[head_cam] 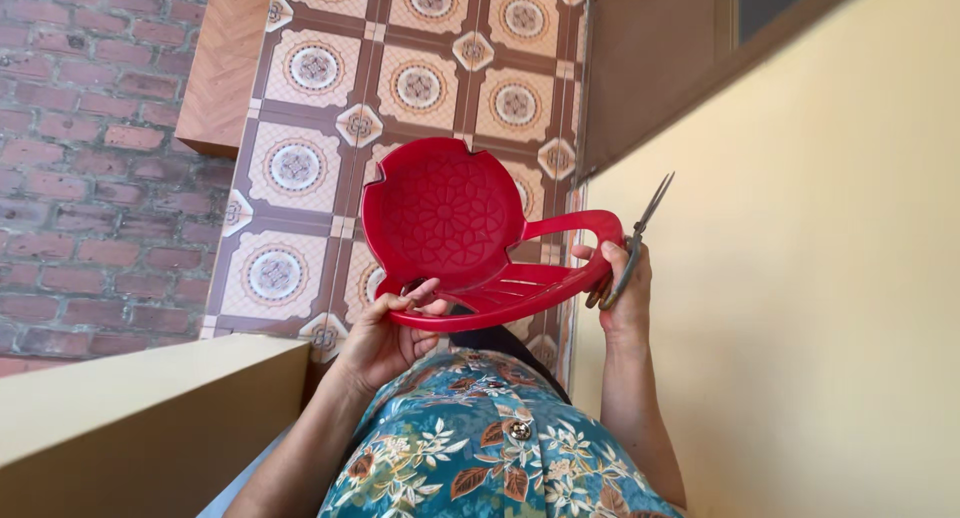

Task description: The person ties a bundle of dried palm leaves with a strip, then uses shears to cut and trim the leaves into smaller pieces. The person moves a red plastic chair and sits on the floor to continue cutting the leaves.

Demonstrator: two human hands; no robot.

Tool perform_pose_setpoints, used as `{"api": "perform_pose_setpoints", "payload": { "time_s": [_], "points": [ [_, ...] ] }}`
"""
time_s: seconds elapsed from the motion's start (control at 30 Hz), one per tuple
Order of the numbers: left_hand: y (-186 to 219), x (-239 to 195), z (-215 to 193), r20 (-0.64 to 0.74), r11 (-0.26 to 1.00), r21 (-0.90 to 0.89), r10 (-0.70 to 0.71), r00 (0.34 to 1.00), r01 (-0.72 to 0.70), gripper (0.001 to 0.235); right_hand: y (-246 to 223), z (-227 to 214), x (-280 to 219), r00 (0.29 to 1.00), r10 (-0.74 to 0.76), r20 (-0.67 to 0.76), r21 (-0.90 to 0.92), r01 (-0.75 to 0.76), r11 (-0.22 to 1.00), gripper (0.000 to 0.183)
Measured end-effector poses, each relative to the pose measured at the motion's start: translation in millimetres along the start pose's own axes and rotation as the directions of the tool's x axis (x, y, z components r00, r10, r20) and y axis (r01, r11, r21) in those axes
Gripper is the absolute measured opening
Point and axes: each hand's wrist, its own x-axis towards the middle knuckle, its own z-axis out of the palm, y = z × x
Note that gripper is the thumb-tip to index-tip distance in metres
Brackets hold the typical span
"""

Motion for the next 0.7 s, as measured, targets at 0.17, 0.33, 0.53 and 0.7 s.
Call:
{"api": "perform_pose_setpoints", "payload": {
  "time_s": [0.17,0.33,0.53,0.7],
  "points": [
    [43.1,78.6,47.1,-0.017,0.991,-0.072,0.108,0.994,-0.109,0.061,-38.4,32.7,126.5,0.995,0.022,0.097,-0.049,-0.018,0.999,0.037],
    [102.3,141.4,74.4,0.046,0.978,-0.118,0.177,0.983,-0.17,0.06,-56.5,87.7,230.0,0.975,-0.036,0.217,0.026,0.031,0.999,0.034],
    [206.5,232.1,82.6,0.069,0.973,-0.164,0.176,0.982,-0.163,0.058,-48.8,144.1,351.8,0.981,0.036,0.193,-0.02,-0.032,0.999,0.033],
    [307.6,312.5,114.6,0.016,0.988,-0.09,0.128,0.992,-0.126,0.053,-50.8,193.7,450.1,0.988,0.021,0.154,-0.023,-0.018,1.0,0.032]
  ]
}}
